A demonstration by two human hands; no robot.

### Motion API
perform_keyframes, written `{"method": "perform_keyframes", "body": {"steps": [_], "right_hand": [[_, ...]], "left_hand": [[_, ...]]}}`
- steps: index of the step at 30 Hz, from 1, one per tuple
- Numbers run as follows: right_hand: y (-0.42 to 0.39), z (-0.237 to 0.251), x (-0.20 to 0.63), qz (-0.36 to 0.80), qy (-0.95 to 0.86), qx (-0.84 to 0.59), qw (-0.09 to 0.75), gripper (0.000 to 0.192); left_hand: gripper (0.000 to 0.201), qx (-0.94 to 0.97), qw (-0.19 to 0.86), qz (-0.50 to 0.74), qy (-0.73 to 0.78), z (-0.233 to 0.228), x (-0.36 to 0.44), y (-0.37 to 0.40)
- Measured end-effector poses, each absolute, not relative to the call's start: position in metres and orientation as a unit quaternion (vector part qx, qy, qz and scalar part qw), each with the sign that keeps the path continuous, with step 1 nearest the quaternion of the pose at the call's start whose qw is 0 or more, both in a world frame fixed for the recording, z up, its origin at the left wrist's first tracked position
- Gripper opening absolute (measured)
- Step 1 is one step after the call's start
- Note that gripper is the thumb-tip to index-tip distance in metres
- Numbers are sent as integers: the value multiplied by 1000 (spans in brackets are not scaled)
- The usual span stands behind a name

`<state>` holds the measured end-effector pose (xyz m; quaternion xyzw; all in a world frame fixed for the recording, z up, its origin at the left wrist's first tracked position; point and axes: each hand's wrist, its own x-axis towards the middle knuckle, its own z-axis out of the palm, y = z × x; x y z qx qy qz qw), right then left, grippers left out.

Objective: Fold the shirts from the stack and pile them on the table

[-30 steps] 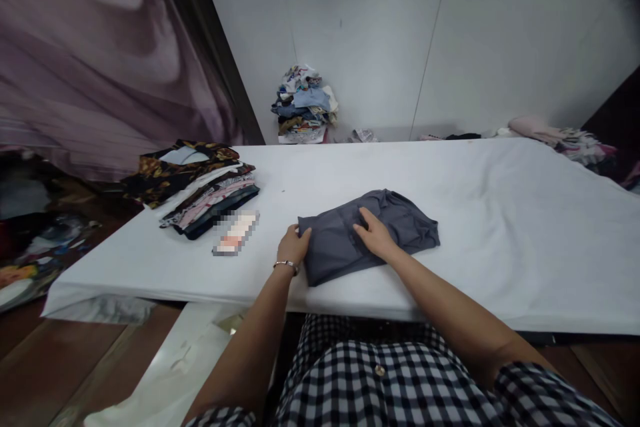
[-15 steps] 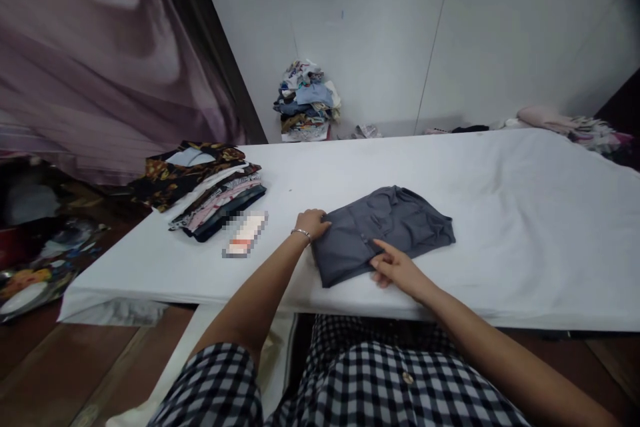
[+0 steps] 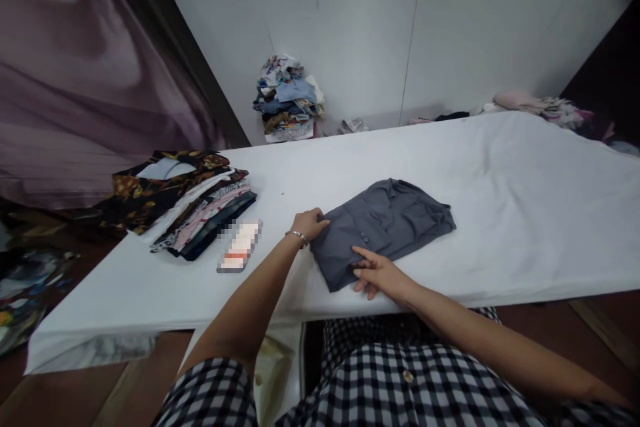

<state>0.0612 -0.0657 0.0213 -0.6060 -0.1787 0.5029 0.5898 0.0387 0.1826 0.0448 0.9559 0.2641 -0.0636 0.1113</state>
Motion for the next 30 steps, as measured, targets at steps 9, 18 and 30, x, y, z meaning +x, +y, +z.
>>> {"method": "perform_keyframes", "body": {"steps": [9, 18, 30], "right_hand": [[-61, 26, 47, 514, -116, -595, 607, 67], [-62, 28, 37, 578, -177, -562, 565, 79], [-50, 24, 111, 102, -527, -789, 300, 61]], "left_hand": [[30, 965, 94, -97, 225, 46, 38, 186], [23, 964, 136, -104, 205, 48, 27, 201], [53, 829, 364, 135, 403, 26, -46, 170]]}}
